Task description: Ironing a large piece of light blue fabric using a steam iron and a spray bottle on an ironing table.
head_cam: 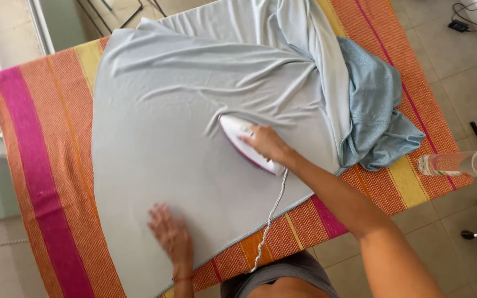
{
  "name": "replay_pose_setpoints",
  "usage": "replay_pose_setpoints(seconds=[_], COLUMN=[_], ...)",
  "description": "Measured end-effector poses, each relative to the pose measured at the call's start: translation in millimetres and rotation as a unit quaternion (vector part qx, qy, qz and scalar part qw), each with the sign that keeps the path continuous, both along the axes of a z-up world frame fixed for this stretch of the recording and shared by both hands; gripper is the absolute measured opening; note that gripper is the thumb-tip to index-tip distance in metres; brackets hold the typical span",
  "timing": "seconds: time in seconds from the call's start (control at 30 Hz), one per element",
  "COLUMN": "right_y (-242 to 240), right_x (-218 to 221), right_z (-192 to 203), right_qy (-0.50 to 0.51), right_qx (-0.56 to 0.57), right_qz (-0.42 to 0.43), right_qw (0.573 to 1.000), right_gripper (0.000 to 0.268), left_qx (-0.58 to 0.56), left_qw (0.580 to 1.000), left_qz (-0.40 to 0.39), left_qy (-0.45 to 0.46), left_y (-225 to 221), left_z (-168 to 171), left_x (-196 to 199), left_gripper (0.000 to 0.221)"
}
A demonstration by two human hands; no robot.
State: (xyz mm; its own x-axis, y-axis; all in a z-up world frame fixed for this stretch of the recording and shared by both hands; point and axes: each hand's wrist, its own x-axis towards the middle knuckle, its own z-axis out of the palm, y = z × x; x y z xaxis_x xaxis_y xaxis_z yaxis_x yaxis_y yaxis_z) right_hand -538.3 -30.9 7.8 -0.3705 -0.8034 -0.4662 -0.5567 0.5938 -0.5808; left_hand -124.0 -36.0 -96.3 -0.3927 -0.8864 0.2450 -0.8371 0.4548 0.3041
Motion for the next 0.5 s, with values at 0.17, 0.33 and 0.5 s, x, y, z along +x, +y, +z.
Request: replay_pose_setpoints(seconds=[0.17, 0.33, 0.5], right_y=[1.7, 7.9, -55.1], right_x=[18.7, 97.2, 232.6], right_z=[8.9, -10.6, -47.0], right_qy=[-0.068, -0.214, -0.347], right_qx=[0.009, 0.036, -0.016], right_qz=[-0.093, -0.084, -0.105], right_qw=[0.993, 0.973, 0.932], right_gripper=[0.045, 0.045, 0.038], left_qx=[0.007, 0.316, 0.582], left_qw=[0.998, 0.88, 0.702], left_qz=[-0.022, -0.088, -0.065], left_qy=[0.05, 0.343, 0.406], left_y=[20.3, 122.9, 149.3], left_z=[5.5, 33.0, 40.5], left_x=[-33.6, -46.6, -19.0], left_gripper=[0.059, 0.032, 0.052])
